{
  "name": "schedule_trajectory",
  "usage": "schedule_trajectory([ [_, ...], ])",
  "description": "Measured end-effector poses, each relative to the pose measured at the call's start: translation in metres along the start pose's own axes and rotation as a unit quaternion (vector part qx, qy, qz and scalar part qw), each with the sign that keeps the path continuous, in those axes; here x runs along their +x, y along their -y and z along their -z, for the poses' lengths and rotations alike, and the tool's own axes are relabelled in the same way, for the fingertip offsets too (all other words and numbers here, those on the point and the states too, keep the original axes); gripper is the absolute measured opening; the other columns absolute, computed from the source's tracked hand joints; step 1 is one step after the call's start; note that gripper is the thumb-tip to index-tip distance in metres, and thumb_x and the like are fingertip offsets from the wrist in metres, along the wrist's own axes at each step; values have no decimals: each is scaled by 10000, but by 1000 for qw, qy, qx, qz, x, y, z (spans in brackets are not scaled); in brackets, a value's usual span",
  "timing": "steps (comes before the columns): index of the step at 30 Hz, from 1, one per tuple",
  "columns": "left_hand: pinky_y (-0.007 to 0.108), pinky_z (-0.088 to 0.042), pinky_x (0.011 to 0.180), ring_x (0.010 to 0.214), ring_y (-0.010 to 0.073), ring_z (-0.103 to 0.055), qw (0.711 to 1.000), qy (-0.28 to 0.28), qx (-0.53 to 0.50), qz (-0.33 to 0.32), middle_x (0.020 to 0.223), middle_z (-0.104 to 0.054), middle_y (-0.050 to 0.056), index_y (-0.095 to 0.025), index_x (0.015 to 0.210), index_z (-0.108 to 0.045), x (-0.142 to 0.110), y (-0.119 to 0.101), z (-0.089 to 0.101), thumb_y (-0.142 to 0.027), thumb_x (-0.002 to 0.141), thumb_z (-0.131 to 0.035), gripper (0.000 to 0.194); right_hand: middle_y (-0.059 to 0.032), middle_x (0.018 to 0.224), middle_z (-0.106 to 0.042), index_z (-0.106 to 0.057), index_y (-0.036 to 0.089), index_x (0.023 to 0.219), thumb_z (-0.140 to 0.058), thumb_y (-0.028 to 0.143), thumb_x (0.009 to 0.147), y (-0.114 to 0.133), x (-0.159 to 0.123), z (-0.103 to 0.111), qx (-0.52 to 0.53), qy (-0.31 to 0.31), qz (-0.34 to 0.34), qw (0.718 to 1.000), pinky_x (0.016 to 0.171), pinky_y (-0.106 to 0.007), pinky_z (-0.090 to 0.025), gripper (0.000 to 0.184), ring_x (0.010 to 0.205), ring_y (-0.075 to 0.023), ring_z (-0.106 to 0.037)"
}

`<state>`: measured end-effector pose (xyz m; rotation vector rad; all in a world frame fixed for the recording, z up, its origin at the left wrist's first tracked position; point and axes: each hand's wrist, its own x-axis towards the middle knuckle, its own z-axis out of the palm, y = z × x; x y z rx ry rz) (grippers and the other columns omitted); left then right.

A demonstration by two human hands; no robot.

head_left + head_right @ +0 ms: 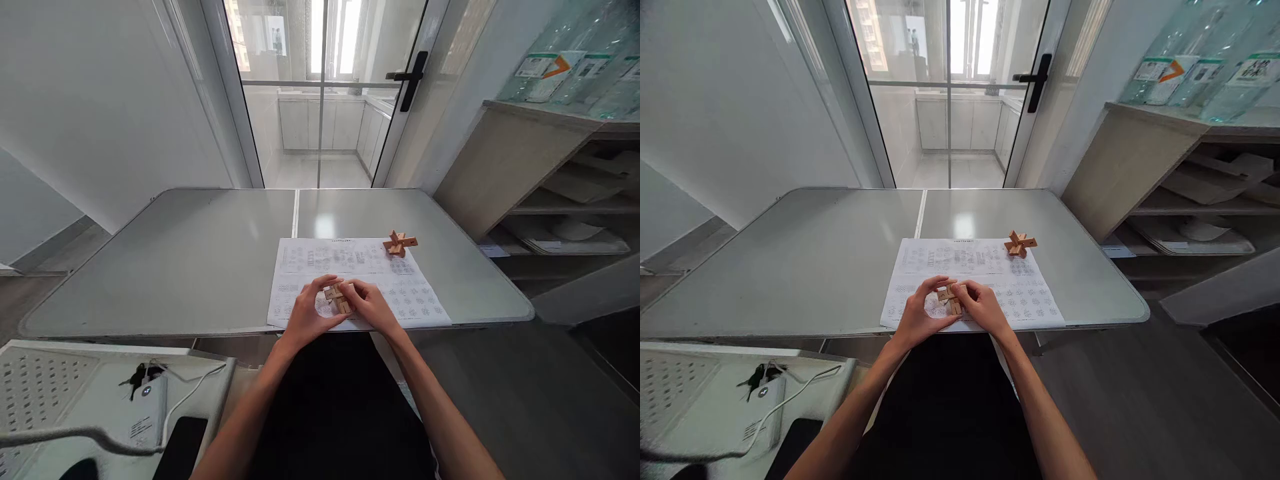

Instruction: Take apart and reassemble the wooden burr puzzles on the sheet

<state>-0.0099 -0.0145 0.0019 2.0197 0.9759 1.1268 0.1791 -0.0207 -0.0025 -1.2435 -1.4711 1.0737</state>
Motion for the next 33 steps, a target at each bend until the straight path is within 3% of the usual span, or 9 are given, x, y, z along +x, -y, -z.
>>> schedule_trajectory([
  [13,466,-526,1090,1240,267,-670,999,9,29,-12,1363,-721,20,-341,1399,-536,0,2,0,-194,771,-884,733,-26,791,-700,-753,190,959,-606,635,980,-6,1,1,27,19,-8,999,654,-299,-475,470,723,-201,-627],
  [26,456,-540,1066,1213,265,-676,999,4,33,-14,1333,-730,15,-319,1346,-585,0,2,1,-164,744,-881,688,-22,756,-700,-732,188,870,-618,659,950,3,3,6,23,35,-18,999,635,-292,-470,492,705,-200,-634],
  [33,450,-550,1055,1212,262,-679,999,-1,39,-22,1324,-735,15,-321,1344,-597,-1,1,0,-156,760,-863,663,-40,851,-749,-758,192,926,-629,630,965,2,4,8,33,42,-19,998,690,-289,-501,458,797,-217,-678],
])
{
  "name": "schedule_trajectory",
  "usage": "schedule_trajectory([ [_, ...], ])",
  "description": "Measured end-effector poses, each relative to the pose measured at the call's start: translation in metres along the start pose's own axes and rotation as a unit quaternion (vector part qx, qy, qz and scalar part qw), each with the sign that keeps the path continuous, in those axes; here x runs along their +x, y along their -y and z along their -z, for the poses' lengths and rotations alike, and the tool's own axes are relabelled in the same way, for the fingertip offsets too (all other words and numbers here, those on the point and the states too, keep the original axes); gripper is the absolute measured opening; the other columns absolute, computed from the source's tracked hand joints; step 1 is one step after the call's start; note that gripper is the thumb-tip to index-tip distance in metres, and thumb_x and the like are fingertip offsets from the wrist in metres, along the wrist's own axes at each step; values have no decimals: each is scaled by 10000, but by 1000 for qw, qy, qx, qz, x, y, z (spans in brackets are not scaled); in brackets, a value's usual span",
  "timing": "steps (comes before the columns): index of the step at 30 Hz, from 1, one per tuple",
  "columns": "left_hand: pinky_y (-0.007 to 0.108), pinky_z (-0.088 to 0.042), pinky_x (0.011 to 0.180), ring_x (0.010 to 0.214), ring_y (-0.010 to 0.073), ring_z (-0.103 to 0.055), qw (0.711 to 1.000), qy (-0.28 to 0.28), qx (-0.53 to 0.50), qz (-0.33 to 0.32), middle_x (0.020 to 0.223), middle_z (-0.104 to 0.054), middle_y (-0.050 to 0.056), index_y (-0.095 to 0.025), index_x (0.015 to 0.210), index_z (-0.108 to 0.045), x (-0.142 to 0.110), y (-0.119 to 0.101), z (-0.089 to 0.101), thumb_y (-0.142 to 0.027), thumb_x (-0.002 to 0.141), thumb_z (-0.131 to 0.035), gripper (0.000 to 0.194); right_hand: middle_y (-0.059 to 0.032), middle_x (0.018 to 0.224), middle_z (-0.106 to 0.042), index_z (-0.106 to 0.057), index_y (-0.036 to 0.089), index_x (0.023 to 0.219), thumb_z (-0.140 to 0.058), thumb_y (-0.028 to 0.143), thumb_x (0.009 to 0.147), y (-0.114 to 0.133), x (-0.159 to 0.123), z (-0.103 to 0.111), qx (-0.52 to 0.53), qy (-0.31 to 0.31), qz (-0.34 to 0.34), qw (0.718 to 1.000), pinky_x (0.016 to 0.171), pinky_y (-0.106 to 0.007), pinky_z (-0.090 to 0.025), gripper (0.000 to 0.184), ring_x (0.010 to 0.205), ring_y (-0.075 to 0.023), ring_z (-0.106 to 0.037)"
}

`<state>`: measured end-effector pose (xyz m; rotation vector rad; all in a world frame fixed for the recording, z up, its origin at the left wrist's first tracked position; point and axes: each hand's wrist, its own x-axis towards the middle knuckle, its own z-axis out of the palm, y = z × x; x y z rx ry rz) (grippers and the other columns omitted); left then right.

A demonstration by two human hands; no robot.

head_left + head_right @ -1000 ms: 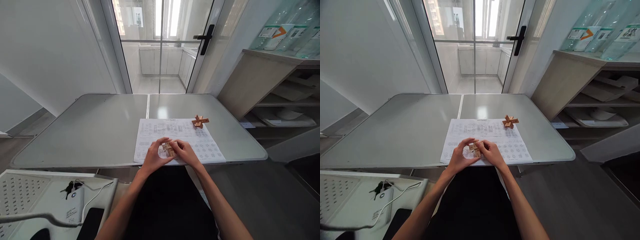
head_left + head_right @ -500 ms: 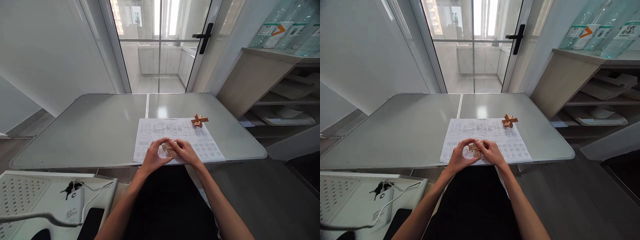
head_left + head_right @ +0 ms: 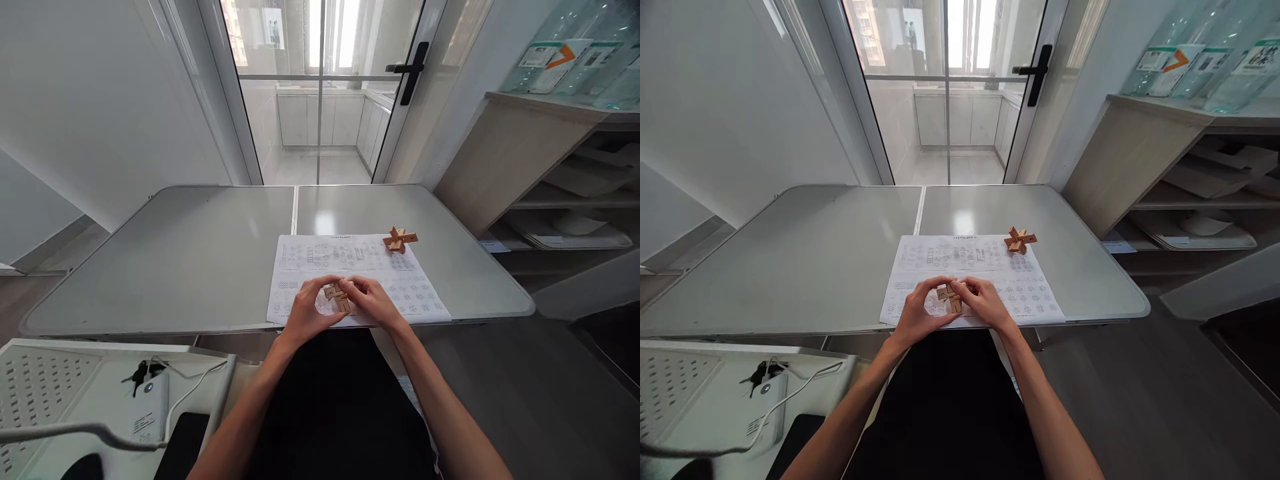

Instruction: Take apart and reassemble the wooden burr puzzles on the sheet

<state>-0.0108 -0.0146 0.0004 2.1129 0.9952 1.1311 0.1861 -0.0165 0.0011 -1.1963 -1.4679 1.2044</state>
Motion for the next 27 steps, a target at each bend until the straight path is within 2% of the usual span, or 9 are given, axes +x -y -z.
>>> schedule_trajectory([
  [5,457,-556,1045,1196,266,-687,1000,-5,5,-4,1307,-742,15,-319,1328,-607,0,1,0,-166,755,-872,650,-35,819,-730,-763,185,913,-641,635,958,0,1,0,18,8,-5,1000,654,-284,-478,468,747,-201,-651],
  [10,455,-557,1045,1195,267,-689,1000,-10,4,0,1316,-734,23,-317,1335,-589,0,2,-1,-177,753,-885,668,-19,769,-675,-746,184,899,-635,669,949,2,0,-4,10,-12,0,1000,631,-290,-446,500,700,-185,-590],
  [16,457,-582,1034,1138,266,-728,997,-34,-46,58,1289,-730,52,-296,1340,-557,4,-1,1,-291,743,-925,702,21,614,-533,-619,219,770,-518,762,971,-4,1,-8,1,-44,10,999,569,-296,-418,588,564,-159,-492],
  [18,477,-567,1070,1175,275,-726,992,-59,-70,81,1278,-737,61,-288,1328,-558,5,1,2,-316,763,-916,669,34,583,-505,-619,228,827,-431,782,994,-8,2,-8,-2,-54,9,998,534,-298,-414,608,509,-156,-467],
  [21,498,-538,1119,1228,282,-711,982,-101,-114,110,1279,-735,85,-271,1318,-556,7,5,2,-334,803,-886,616,32,597,-537,-649,228,941,-436,770,997,-10,1,-8,-26,-69,13,997,521,-298,-423,585,503,-166,-491],
  [27,498,-517,1149,1276,279,-687,965,-140,-150,161,1320,-709,106,-258,1307,-561,9,7,0,-356,822,-870,583,-39,807,-692,-676,216,924,-623,621,969,-10,-2,-10,-76,-93,35,992,627,-318,-470,411,671,-195,-589],
])
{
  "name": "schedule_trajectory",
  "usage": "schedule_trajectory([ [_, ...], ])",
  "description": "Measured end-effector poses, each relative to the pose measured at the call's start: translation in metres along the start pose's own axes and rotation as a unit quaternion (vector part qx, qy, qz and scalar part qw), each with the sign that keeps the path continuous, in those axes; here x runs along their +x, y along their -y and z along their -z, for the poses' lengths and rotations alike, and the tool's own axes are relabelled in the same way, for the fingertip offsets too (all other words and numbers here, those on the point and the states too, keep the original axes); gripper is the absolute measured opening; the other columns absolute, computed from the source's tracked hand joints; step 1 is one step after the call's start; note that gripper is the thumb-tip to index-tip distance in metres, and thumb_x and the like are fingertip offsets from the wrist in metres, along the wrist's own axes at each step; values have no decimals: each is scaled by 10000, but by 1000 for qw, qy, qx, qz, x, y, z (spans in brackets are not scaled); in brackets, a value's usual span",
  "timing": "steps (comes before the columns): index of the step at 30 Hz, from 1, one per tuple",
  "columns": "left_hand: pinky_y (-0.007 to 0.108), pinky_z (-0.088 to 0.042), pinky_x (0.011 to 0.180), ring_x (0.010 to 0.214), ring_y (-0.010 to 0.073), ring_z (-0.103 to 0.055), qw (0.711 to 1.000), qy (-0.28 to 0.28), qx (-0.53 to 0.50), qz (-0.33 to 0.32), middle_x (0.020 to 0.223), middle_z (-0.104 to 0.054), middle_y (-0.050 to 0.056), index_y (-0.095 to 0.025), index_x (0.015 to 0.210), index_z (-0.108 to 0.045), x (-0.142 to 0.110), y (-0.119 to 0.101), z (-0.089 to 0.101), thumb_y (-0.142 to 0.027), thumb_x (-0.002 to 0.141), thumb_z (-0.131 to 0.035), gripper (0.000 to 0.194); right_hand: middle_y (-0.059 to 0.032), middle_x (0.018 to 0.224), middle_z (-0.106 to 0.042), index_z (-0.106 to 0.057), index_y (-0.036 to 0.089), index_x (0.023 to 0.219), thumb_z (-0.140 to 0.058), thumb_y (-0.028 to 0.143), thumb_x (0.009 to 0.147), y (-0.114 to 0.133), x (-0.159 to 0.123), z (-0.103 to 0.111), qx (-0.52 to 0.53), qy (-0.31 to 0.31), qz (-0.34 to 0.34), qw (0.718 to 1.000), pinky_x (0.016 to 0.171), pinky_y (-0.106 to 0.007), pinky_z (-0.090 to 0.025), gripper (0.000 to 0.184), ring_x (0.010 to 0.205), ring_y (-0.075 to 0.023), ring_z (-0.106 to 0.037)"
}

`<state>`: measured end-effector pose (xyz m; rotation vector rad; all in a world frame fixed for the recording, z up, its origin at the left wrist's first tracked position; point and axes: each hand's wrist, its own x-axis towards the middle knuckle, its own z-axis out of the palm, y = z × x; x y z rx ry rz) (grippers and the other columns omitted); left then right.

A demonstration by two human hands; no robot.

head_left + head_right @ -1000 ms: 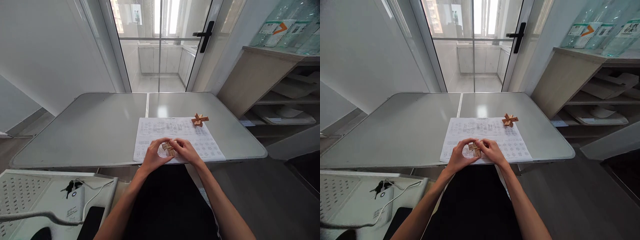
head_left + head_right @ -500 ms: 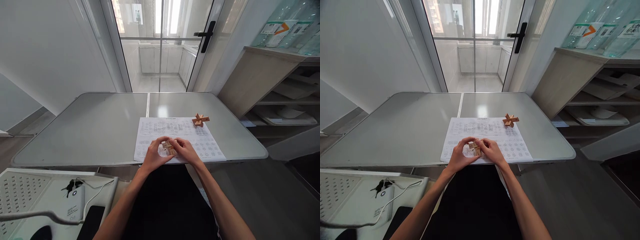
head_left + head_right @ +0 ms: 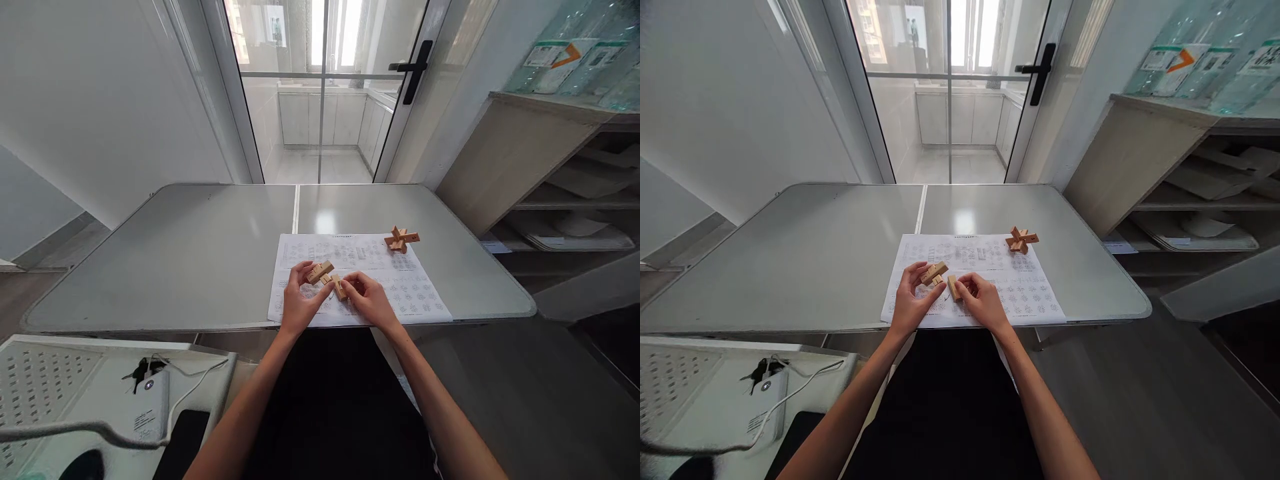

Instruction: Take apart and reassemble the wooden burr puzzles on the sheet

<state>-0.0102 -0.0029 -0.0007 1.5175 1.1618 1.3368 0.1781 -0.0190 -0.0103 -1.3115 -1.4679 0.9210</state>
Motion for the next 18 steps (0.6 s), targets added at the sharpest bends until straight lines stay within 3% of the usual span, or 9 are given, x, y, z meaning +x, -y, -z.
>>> schedule_trajectory([
  [8,494,-516,1154,1254,265,-697,1000,0,-16,0,1322,-711,106,-255,1298,-556,1,0,-1,-334,826,-864,569,-97,1118,-692,-659,220,1076,-711,472,917,-6,0,-8,-104,-17,59,993,705,-351,-527,302,773,-203,-654],
  [13,498,-520,1148,1264,273,-695,1000,-1,-6,1,1314,-716,105,-255,1295,-562,1,-1,-1,-337,824,-864,565,-60,1017,-726,-637,240,1146,-683,439,924,-6,1,-10,-122,-1,42,992,739,-363,-527,303,775,-213,-670],
  [18,499,-529,1139,1277,283,-691,1000,-5,2,-1,1307,-719,103,-261,1292,-563,1,-1,-1,-352,825,-865,563,-71,982,-741,-637,229,1165,-633,496,956,-9,2,-6,-83,-14,31,996,656,-341,-513,339,697,-198,-626],
])
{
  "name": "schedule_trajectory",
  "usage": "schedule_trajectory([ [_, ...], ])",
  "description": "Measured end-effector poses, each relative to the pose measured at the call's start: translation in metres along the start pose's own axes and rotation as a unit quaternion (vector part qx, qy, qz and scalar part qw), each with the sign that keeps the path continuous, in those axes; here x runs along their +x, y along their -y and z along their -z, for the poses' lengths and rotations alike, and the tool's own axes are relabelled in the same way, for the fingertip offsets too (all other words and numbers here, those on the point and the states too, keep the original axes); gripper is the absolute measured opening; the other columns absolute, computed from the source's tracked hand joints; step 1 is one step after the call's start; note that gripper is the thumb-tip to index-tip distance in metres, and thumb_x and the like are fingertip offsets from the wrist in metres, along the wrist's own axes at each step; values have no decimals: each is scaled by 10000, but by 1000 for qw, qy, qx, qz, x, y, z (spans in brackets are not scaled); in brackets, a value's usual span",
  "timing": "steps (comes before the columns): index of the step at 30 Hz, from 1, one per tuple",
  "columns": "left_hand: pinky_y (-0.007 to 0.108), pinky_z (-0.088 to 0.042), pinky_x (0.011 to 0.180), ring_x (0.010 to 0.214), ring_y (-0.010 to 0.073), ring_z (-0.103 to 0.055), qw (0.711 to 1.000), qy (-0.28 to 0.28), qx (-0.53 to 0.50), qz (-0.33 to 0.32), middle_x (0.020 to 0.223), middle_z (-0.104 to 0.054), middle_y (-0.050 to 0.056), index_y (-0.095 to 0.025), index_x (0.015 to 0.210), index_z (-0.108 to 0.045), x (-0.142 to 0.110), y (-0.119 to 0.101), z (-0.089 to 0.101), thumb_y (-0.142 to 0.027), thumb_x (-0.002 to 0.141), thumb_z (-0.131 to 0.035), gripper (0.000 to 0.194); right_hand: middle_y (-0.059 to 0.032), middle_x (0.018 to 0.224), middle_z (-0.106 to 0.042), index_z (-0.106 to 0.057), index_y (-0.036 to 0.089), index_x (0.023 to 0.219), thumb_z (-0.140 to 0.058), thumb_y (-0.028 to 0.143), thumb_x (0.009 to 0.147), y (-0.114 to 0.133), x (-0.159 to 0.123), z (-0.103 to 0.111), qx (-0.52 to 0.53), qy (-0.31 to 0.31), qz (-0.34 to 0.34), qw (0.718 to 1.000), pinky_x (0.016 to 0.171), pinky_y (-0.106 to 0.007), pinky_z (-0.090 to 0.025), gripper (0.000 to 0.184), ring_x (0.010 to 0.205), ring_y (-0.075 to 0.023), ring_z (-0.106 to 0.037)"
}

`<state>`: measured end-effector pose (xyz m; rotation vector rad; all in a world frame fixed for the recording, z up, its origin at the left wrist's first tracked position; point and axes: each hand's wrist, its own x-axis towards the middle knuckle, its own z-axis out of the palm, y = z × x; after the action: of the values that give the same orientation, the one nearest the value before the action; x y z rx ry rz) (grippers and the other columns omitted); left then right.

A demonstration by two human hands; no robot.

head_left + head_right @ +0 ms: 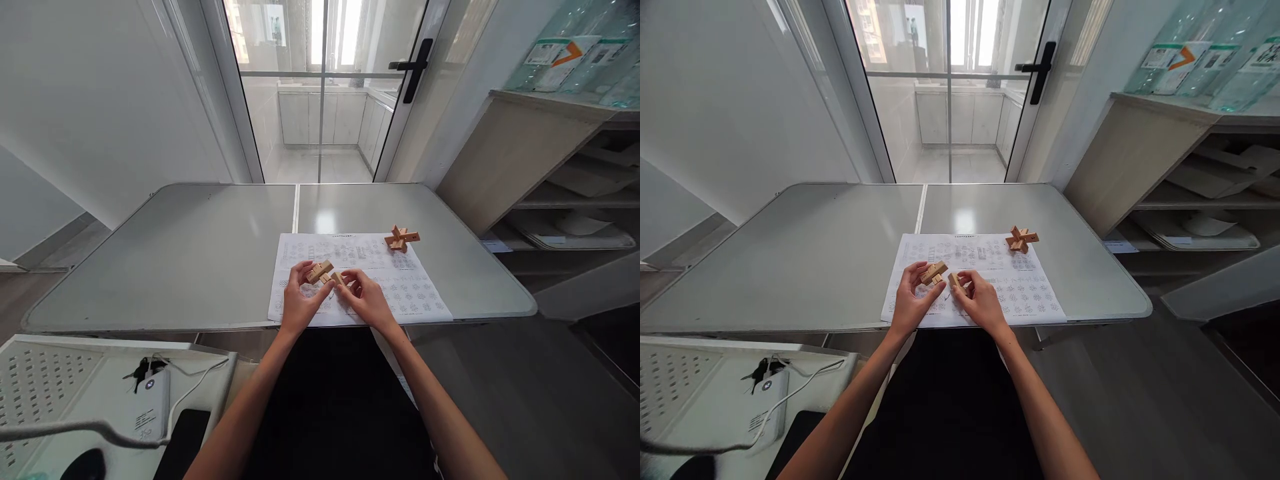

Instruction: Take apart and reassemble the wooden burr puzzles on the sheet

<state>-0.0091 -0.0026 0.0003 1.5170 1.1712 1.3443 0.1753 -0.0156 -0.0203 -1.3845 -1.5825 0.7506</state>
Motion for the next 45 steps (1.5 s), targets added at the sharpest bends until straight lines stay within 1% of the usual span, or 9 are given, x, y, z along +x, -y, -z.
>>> schedule_trajectory([
  [7,499,-533,1130,1264,285,-697,1000,6,12,1,1310,-717,103,-264,1293,-562,0,0,0,-372,825,-867,570,-74,1065,-720,-564,229,1300,-683,578,932,1,-1,4,113,-4,-20,993,564,-290,-514,522,724,-183,-675],
  [10,514,-533,1126,1265,294,-694,1000,10,26,-7,1304,-718,107,-264,1296,-562,-1,1,0,-380,831,-868,569,-79,1122,-722,-550,247,1353,-707,561,928,3,-1,5,133,9,-13,991,577,-292,-533,551,745,-185,-694],
  [14,531,-531,1127,1275,305,-689,999,10,32,-12,1316,-711,107,-275,1301,-565,-1,2,0,-369,845,-862,552,-85,1140,-747,-580,262,1347,-714,564,931,5,-2,7,144,25,-2,989,633,-316,-587,531,793,-203,-722],
  [21,502,-563,1077,1250,310,-705,997,-8,71,-17,1265,-725,104,-273,1298,-556,-1,4,-2,-359,808,-892,600,-97,1183,-747,-600,263,1326,-729,535,930,5,-3,8,160,11,9,987,701,-351,-627,497,868,-229,-746],
  [26,460,-600,988,1082,265,-757,996,36,82,-23,1211,-753,76,-277,1326,-532,-2,-2,-2,-384,774,-913,678,-96,1227,-746,-683,268,1237,-697,488,963,10,-5,9,144,11,18,989,762,-374,-629,351,996,-265,-741],
  [28,455,-604,973,1069,262,-759,995,50,82,-17,1209,-759,75,-275,1326,-533,-2,-5,-1,-379,777,-908,673,-97,1248,-744,-706,268,1203,-681,489,972,12,-5,10,139,14,16,990,760,-379,-631,321,1025,-278,-738],
  [32,453,-603,981,1097,266,-755,996,59,70,-13,1211,-764,82,-271,1319,-534,-2,-5,-1,-362,783,-901,656,-94,1247,-726,-720,271,1191,-683,491,977,11,-5,9,141,9,27,990,736,-366,-631,308,1019,-272,-738],
  [37,435,-611,965,1113,266,-751,994,79,78,-21,1218,-760,82,-276,1340,-515,-2,-3,0,-328,793,-887,664,-97,1188,-679,-751,257,1103,-695,531,972,4,-4,7,141,-3,40,989,684,-335,-635,309,960,-251,-747],
  [45,444,-590,1006,1162,270,-730,992,80,97,-10,1261,-749,79,-278,1343,-532,-2,-4,0,-328,777,-906,680,-72,1083,-712,-748,257,1038,-737,558,940,-5,-4,4,155,-14,36,987,758,-376,-661,316,920,-250,-758],
])
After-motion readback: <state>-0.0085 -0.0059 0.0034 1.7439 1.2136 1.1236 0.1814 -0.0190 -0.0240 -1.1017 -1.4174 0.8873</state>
